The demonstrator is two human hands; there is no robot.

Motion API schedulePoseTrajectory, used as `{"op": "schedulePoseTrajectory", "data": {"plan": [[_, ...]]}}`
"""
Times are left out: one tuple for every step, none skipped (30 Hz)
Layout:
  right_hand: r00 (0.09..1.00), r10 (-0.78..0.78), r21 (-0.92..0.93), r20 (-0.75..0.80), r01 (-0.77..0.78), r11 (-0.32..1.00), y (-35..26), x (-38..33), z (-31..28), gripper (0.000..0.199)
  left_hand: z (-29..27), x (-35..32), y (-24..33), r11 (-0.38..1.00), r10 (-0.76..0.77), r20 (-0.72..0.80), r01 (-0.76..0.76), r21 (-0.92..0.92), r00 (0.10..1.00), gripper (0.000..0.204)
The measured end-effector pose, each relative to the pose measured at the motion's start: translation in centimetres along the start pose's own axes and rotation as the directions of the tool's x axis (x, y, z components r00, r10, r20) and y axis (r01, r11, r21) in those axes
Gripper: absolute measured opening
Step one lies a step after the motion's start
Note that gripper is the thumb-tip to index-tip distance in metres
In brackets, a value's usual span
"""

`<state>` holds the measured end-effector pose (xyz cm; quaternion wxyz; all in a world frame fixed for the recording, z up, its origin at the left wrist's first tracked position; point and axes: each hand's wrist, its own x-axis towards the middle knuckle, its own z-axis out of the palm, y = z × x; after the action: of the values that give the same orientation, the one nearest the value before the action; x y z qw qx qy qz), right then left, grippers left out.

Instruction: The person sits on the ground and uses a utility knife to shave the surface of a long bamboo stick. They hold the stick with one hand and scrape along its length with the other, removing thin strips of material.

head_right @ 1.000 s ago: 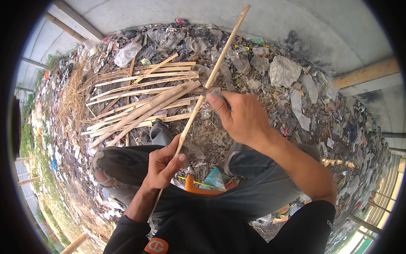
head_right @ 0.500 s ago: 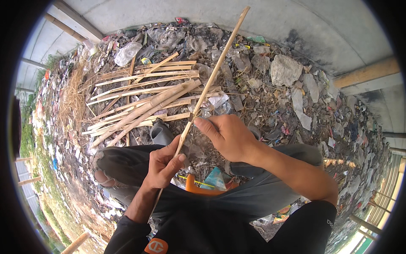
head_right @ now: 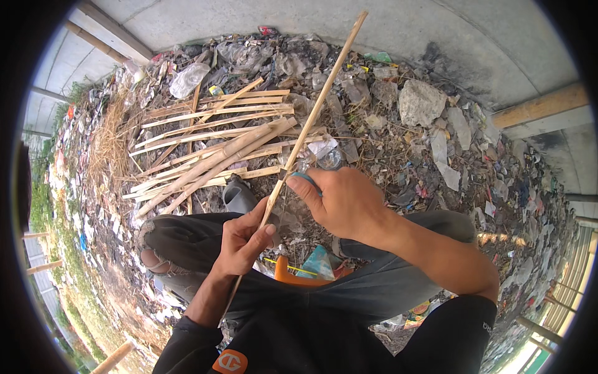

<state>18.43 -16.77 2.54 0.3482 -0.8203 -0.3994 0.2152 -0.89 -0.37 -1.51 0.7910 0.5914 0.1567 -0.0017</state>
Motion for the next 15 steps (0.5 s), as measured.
{"op": "schedulePoseTrajectory", "data": {"plan": [[0.997,0.042,0.099,0.071,-0.049,0.994,0.1,0.1,0.0,0.065,0.1,0.0,0.0,1.000,0.005,-0.002,-0.005,0.009,1.000,0.057],[0.986,0.075,0.193,0.146,-0.103,0.976,0.4,0.2,-0.1,0.064,0.1,0.0,0.1,1.000,0.010,-0.004,-0.010,0.018,1.000,0.057],[0.970,0.101,0.282,0.222,-0.163,0.946,0.6,0.3,-0.1,0.064,0.1,0.0,0.1,1.000,-0.001,-0.001,0.001,0.014,1.000,0.057],[0.964,0.108,0.312,0.242,-0.183,0.932,1.0,0.4,0.0,0.063,0.1,0.0,0.1,1.000,-0.011,0.002,0.011,0.010,1.000,0.057],[0.958,0.115,0.341,0.262,-0.203,0.918,1.5,0.4,0.1,0.063,0.0,0.0,0.1,1.000,-0.022,0.004,0.022,0.006,1.000,0.056],[0.951,0.119,0.369,0.284,-0.223,0.902,1.7,0.6,0.1,0.063,0.0,0.0,0.0,1.000,-0.024,0.006,0.024,0.005,1.000,0.056],[0.943,0.128,0.384,0.307,-0.246,0.890,1.7,0.7,0.1,0.062,-0.1,0.0,0.0,1.000,-0.026,0.009,0.026,0.004,1.000,0.056],[0.934,0.137,0.398,0.329,-0.269,0.877,1.5,0.9,-0.1,0.062,-0.2,0.0,-0.1,1.000,-0.028,0.012,0.028,0.003,1.000,0.056],[0.925,0.147,0.410,0.350,-0.293,0.864,1.3,0.9,-0.3,0.062,-0.2,0.1,-0.1,1.000,-0.031,0.005,0.031,0.004,0.999,0.056],[0.963,0.126,0.269,0.238,-0.190,0.944,0.8,0.8,-0.5,0.061,-0.2,0.1,-0.1,0.999,-0.034,-0.001,0.034,0.004,0.999,0.056],[0.988,0.084,0.106,0.129,-0.098,0.990,0.3,0.6,-0.7,0.061,-0.1,0.1,-0.2,0.999,-0.038,-0.007,0.038,0.004,0.999,0.056],[0.999,0.019,-0.067,0.031,-0.017,0.998,0.0,0.5,-0.7,0.061,0.0,0.1,-0.1,0.999,-0.038,-0.009,0.038,0.005,0.999,0.057],[0.999,0.015,-0.047,0.052,-0.013,0.999,-0.2,0.3,-0.5,0.061,0.1,0.1,0.2,0.999,-0.039,-0.012,0.039,0.006,0.999,0.057],[0.997,0.010,-0.026,0.072,-0.008,1.000,-0.4,0.2,-0.4,0.061,0.2,0.1,0.3,0.999,-0.040,-0.015,0.041,0.007,0.999,0.057],[0.996,0.009,-0.008,0.087,-0.008,1.000,-0.4,0.1,-0.4,0.061,0.2,0.1,0.3,0.999,-0.038,-0.007,0.038,0.016,0.999,0.057]]}}
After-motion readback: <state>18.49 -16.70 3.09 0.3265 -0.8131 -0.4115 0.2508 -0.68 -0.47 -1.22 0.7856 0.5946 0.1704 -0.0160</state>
